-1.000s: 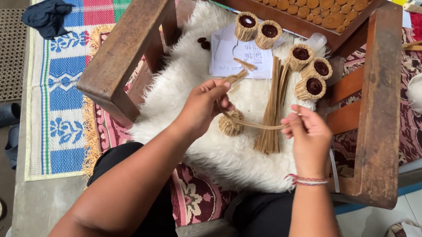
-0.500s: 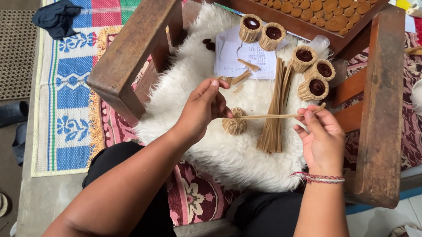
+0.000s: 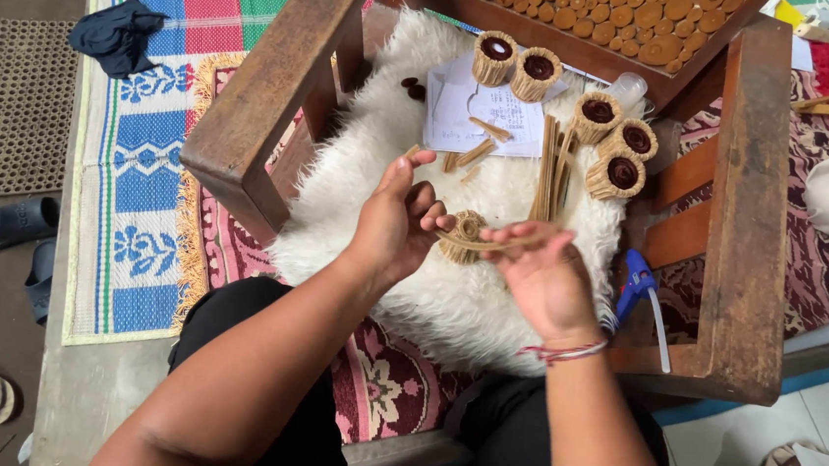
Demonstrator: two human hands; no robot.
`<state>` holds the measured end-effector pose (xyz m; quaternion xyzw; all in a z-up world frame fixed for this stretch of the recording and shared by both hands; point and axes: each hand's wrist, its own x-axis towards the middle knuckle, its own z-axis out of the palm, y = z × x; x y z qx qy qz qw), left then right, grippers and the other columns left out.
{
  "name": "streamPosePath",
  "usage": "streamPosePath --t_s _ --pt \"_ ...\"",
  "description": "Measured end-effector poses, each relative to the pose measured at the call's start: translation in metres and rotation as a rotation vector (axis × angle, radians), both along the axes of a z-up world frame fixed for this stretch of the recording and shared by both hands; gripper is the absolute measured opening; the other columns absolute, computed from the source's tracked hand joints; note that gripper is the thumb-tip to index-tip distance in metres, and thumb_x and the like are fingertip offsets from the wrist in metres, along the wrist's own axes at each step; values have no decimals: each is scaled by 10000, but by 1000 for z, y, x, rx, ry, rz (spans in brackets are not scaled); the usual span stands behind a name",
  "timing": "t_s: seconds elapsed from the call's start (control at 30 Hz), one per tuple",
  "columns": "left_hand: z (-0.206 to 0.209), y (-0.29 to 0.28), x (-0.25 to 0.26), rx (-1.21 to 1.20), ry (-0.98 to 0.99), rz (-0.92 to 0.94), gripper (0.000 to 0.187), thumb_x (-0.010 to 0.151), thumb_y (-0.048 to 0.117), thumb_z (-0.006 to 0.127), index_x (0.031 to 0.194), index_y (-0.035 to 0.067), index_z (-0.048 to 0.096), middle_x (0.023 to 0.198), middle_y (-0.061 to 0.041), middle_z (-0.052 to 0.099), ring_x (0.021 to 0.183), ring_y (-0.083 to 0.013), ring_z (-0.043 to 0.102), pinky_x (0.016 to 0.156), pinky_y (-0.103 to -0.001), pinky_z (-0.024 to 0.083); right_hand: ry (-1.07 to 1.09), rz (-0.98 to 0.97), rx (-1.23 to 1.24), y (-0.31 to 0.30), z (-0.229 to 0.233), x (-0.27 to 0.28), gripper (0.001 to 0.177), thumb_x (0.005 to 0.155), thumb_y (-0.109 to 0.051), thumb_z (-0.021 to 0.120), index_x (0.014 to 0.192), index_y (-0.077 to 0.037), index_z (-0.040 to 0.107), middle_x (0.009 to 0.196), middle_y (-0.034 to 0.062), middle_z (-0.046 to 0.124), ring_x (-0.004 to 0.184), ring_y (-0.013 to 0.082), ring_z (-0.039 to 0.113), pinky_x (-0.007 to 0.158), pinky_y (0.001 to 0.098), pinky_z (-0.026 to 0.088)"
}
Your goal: Gluing thin wooden fibers to a circular base using a hot glue gun to create decorative items.
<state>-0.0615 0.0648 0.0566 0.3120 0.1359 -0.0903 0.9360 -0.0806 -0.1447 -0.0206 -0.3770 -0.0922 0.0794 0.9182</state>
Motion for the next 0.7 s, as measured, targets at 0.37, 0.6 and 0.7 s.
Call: streamPosePath --t_s 0.37,0.6,0.7 --pt "-5 -11 5 7 102 -28 314 1101 309 321 1168 123 565 687 35 182 545 -129 244 501 -258 349 -396 -61 -425 30 38 -22 361 951 -244 687 1116 76 667 1113 272 690 1125 354 689 973 493 542" --pt "-5 0 17 144 -83 -70 278 1100 298 365 1052 140 589 642 56 191 472 -90 210 415 -239 299 -503 -105 -605 23 44 -22 327 1012 -257 645 885 30 738 905 192 697 886 228 660 815 330 521" --pt "2 5 19 170 -126 -68 257 1091 285 408 1019 129 598 628 50 182 462 -100 191 408 -252 291 -423 -70 -422 20 34 -21 336 1050 -225 603 903 56 716 927 207 663 901 217 605 828 328 487"
